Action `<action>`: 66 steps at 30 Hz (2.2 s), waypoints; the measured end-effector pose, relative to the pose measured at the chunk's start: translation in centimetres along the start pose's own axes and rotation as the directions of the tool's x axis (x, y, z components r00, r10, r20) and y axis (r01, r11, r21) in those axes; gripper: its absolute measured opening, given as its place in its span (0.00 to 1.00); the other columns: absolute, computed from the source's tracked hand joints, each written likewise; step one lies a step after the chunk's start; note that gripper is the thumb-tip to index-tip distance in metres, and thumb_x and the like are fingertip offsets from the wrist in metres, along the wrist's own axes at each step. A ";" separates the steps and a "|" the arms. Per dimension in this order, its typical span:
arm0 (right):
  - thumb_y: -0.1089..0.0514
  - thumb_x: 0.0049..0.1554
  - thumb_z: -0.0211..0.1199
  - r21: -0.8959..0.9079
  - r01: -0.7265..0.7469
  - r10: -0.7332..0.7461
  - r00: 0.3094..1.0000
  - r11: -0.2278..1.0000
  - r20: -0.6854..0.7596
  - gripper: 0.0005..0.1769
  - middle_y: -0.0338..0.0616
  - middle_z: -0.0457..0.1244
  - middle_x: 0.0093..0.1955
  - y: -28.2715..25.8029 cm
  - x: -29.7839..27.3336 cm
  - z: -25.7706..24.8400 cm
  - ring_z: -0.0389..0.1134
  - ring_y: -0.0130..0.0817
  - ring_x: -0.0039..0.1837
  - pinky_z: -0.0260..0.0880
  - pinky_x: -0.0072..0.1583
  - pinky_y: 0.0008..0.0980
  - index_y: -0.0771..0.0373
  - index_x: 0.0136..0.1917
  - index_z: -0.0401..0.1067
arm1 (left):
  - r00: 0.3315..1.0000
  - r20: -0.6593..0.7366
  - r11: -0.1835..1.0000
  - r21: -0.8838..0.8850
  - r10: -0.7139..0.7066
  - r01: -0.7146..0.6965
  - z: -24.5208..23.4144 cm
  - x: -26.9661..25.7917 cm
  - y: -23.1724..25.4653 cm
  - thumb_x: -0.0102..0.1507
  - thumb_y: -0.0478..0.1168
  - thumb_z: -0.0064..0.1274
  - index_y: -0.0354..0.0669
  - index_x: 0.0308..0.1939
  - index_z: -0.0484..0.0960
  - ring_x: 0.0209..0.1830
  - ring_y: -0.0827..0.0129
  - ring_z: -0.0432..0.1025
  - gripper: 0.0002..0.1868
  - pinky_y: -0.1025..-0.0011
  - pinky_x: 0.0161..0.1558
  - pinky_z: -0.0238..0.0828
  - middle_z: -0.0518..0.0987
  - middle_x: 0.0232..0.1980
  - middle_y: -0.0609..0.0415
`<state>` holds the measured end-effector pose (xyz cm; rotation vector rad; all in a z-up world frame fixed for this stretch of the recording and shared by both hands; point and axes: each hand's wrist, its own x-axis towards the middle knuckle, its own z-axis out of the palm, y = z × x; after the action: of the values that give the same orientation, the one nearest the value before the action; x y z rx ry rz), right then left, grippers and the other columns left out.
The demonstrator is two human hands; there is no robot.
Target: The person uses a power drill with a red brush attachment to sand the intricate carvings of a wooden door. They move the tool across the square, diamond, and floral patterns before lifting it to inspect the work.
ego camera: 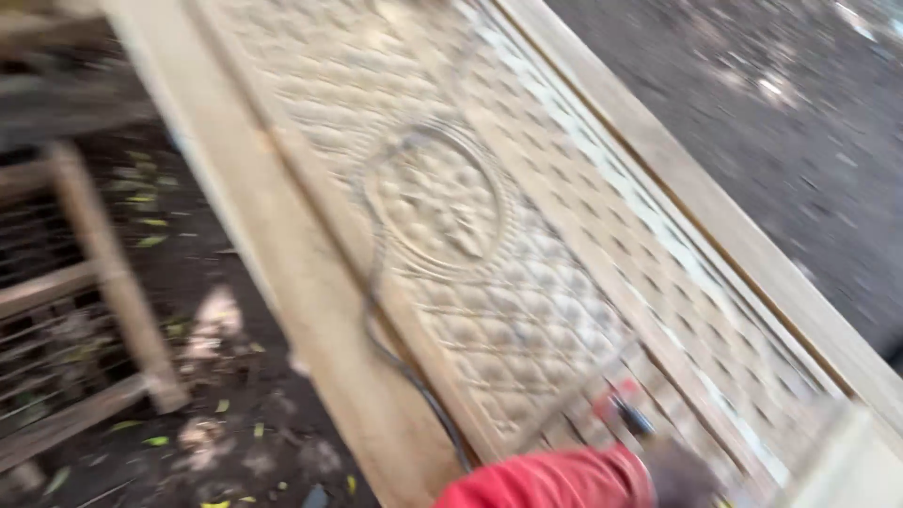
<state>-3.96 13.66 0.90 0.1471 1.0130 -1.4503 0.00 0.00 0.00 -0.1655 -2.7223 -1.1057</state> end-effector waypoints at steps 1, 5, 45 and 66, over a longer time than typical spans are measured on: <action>0.53 0.54 0.60 0.039 0.045 -0.043 0.997 0.998 -0.060 0.23 0.45 0.64 0.40 0.0 -2.5 1.2 0.66 0.34 0.41 0.70 0.36 0.30 0.66 0.60 0.65 | 0.998 0.022 0.997 -0.047 0.064 -0.063 -3.2 -0.5 1.5 0.57 0.55 0.43 0.53 0.39 0.91 0.37 0.60 0.83 0.22 0.55 0.35 0.75 0.89 0.37 0.56; 0.53 0.53 0.60 0.184 0.178 -0.130 0.961 0.967 -0.244 0.24 0.45 0.63 0.40 2.1 -10.2 4.9 0.65 0.34 0.42 0.69 0.36 0.30 0.66 0.60 0.65 | 0.997 0.071 1.000 0.007 -0.027 0.026 -11.8 -3.9 5.7 0.55 0.82 0.36 0.43 0.30 0.87 0.31 0.55 0.82 0.45 0.54 0.36 0.75 0.84 0.29 0.47; 0.56 0.60 0.57 0.375 0.225 -0.166 0.969 0.899 -0.185 0.25 0.45 0.58 0.44 0.0 -13.5 2.9 0.60 0.30 0.46 0.66 0.38 0.25 0.74 0.65 0.59 | 0.989 0.128 0.998 0.021 -0.069 0.067 -9.2 0.7 7.2 0.58 0.76 0.42 0.45 0.30 0.84 0.25 0.64 0.77 0.38 0.50 0.41 0.69 0.80 0.25 0.53; 0.56 0.60 0.59 0.477 0.138 -0.085 0.988 0.868 -0.131 0.23 0.46 0.59 0.46 -2.1 -13.7 -0.3 0.61 0.30 0.45 0.67 0.38 0.25 0.73 0.63 0.62 | 0.945 0.274 0.984 0.068 -0.179 0.166 -6.4 4.0 7.7 0.63 0.72 0.41 0.47 0.29 0.82 0.28 0.70 0.76 0.34 0.60 0.35 0.74 0.78 0.27 0.56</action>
<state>-3.26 23.63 10.46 0.5430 0.7288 -1.8006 -1.65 1.15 10.59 -0.0827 -3.0608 -1.1437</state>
